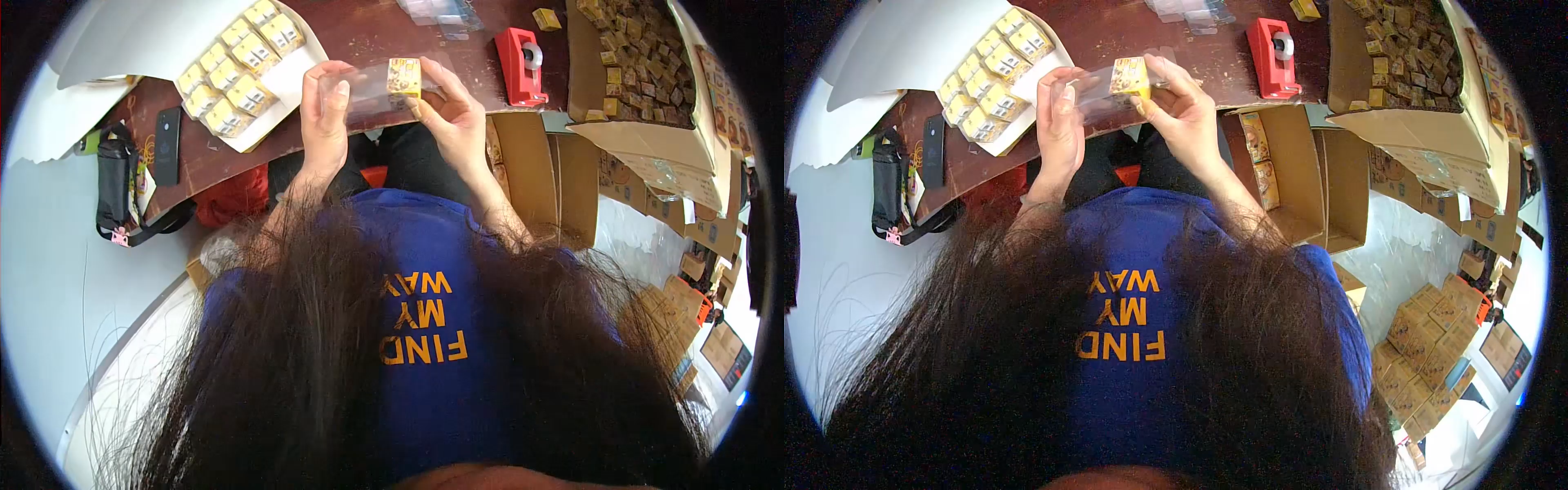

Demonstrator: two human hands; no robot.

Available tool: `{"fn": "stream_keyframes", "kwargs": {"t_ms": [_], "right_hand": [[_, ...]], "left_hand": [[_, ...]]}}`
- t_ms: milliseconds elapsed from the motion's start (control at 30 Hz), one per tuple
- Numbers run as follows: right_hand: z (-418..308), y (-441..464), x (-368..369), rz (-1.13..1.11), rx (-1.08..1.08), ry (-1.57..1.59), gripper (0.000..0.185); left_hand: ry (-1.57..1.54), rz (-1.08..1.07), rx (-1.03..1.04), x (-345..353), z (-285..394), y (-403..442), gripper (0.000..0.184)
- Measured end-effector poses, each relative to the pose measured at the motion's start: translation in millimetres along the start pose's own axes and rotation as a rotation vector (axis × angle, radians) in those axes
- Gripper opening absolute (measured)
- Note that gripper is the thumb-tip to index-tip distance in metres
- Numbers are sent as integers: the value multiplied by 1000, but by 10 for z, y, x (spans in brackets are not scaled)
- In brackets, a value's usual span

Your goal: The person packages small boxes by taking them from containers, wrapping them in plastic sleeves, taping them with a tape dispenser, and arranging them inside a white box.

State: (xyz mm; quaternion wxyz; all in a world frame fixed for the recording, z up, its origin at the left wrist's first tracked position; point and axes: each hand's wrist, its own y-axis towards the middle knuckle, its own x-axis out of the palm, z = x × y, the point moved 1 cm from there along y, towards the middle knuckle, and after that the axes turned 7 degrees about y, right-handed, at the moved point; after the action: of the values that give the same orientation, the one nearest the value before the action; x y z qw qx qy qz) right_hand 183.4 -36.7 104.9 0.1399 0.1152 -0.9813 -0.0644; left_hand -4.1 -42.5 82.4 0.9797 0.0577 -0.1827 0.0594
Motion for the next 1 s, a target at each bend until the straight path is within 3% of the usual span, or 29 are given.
{"fn": "stream_keyframes", "kwargs": {"t_ms": [100, 300, 433, 600, 667, 700, 767, 833, 867, 933, 1000], "right_hand": [[-104, 11, 10, -88, -66, -549, 59], [-218, -80, 29, -250, 39, -326, 52], [-135, -93, 41, -378, 132, -51, 44], [-170, 135, -189, -488, 173, -152, 36], [-394, 299, -317, -611, 381, -213, 28], [-466, 381, -360, -593, 351, -244, 28], [-531, 500, -351, -909, 345, -247, 23], [-637, 659, -338, -853, 49, -432, 20], [-698, 793, -403, -841, 30, -455, 20], [-831, 1195, -601, -636, -358, -771, 25], [-687, 1621, -1120, -332, -420, -1032, 27]], "left_hand": [[30, 26, -78, -51, -14, -37, 26], [-4, -59, -100, -124, -49, 6, 32], [52, -231, -116, -43, -66, -14, 51], [-157, -176, -319, 94, 102, -88, 61], [-89, -382, -537, -102, 55, -20, 69], [-93, -419, -509, -140, 58, 57, 69], [180, -797, -534, -135, 5, 177, 72], [286, -746, -386, -58, -187, 348, 71], [378, -663, -265, -29, -320, 439, 70], [544, -478, -24, 21, -536, 608, 69], [641, -422, 15, 20, -740, 697, 67]]}}
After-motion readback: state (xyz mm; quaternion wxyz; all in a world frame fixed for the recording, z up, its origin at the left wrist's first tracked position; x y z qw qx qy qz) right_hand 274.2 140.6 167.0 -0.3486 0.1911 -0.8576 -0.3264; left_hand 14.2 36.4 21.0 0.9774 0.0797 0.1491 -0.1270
